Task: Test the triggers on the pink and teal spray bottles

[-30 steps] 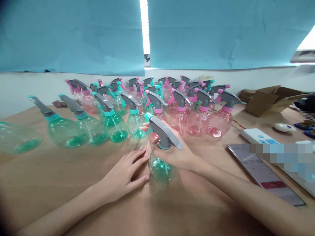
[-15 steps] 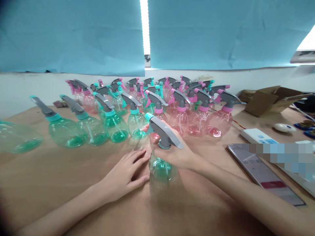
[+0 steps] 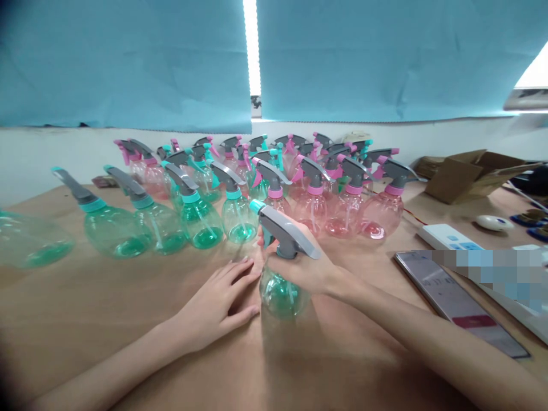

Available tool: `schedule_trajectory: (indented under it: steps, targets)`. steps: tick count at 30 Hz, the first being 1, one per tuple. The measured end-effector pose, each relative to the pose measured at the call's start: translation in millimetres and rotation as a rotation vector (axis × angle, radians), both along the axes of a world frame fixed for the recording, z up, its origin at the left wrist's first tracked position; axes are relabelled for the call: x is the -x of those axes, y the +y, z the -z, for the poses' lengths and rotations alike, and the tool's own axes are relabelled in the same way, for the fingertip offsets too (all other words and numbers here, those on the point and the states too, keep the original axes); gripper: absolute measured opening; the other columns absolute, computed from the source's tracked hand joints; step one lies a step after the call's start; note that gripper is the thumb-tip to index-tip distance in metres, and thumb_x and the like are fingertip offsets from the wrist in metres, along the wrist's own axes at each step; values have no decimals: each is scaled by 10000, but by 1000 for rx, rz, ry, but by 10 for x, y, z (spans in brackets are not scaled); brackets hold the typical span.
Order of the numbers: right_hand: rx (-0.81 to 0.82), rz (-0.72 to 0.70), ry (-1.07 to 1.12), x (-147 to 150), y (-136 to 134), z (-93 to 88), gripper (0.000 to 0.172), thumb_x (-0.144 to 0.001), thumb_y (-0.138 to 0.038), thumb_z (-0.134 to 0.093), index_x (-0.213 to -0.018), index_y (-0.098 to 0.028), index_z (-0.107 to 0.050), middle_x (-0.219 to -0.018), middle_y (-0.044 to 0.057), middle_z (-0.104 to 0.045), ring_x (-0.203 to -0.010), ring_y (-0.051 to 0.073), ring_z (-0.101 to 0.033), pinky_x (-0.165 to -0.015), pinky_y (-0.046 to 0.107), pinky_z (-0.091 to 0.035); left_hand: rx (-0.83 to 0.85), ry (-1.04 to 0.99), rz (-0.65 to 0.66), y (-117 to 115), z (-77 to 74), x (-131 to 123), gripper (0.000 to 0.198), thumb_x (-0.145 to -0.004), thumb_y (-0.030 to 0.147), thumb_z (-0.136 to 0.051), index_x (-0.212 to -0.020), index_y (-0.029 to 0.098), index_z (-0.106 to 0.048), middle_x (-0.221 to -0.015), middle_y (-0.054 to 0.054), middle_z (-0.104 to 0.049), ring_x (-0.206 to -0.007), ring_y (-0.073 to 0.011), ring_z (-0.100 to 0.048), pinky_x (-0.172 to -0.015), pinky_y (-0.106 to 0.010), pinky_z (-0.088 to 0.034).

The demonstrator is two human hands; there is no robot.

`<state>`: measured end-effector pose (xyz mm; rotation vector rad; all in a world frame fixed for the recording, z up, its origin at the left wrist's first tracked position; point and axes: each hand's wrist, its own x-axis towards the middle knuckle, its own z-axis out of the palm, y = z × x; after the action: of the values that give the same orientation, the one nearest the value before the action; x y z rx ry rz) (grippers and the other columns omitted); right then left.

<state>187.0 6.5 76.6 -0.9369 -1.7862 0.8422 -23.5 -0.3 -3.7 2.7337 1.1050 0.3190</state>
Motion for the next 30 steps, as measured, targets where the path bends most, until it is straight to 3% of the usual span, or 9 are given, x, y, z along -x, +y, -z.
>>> schedule_trajectory:
  steps: [3, 5, 11, 19, 23, 30]
  targets:
    - [-8, -9, -25, -12, 12, 17, 158, -674, -161, -495, -783, -263, -545, -774, -7, -625, -615, 153, -592, -640, 319, -567, -2, 9, -3, -2, -3, -1, 534, -922, 452, -533, -1372, 178, -445, -1461, -155, -408, -1338, -325, -373, -1090, -516, -307]
    - [-18, -8, -37, -16, 24, 36, 263, -680, -149, -493, -889, -273, -592, -876, -8, -662, -625, 151, -597, -725, 363, -579, -5, 9, -2, -1, -2, -1, 537, -925, 455, -527, -1374, 172, -442, -1462, -159, -405, -1337, -327, -372, -1090, -516, -307]
    - [7, -85, 26, -40, 64, 147, 523, -696, -85, -523, -1187, -257, -581, -1226, 28, -635, -1015, 195, -656, -933, 389, -540, -17, 7, 3, 8, -2, -7, 546, -926, 446, -530, -1385, 173, -420, -1455, -154, -413, -1337, -321, -370, -1087, -504, -313]
    - [91, -60, 53, -33, 44, 160, 564, -719, -112, -561, -1268, -244, -561, -1282, 48, -619, -936, 201, -695, -821, 325, -580, -20, 2, -7, -2, -8, -8, 538, -908, 427, -549, -1375, 190, -427, -1451, -151, -417, -1334, -320, -373, -1068, -495, -338]
    - [69, -33, 21, -27, 38, 163, 532, -740, -161, -570, -1264, -252, -560, -1231, 34, -645, -875, 186, -687, -783, 313, -565, -18, -7, -11, -3, 6, -5, 548, -905, 432, -553, -1379, 189, -424, -1450, -152, -419, -1334, -322, -374, -1065, -498, -342]
    - [53, 107, -124, 1, -9, 87, 410, -747, -275, -503, -1134, -222, -631, -779, 20, -701, -713, 221, -649, -640, 351, -545, 36, -96, 2, -20, 5, -27, 601, -872, 438, -608, -1377, 179, -413, -1425, -143, -449, -1326, -323, -382, -1079, -499, -324]
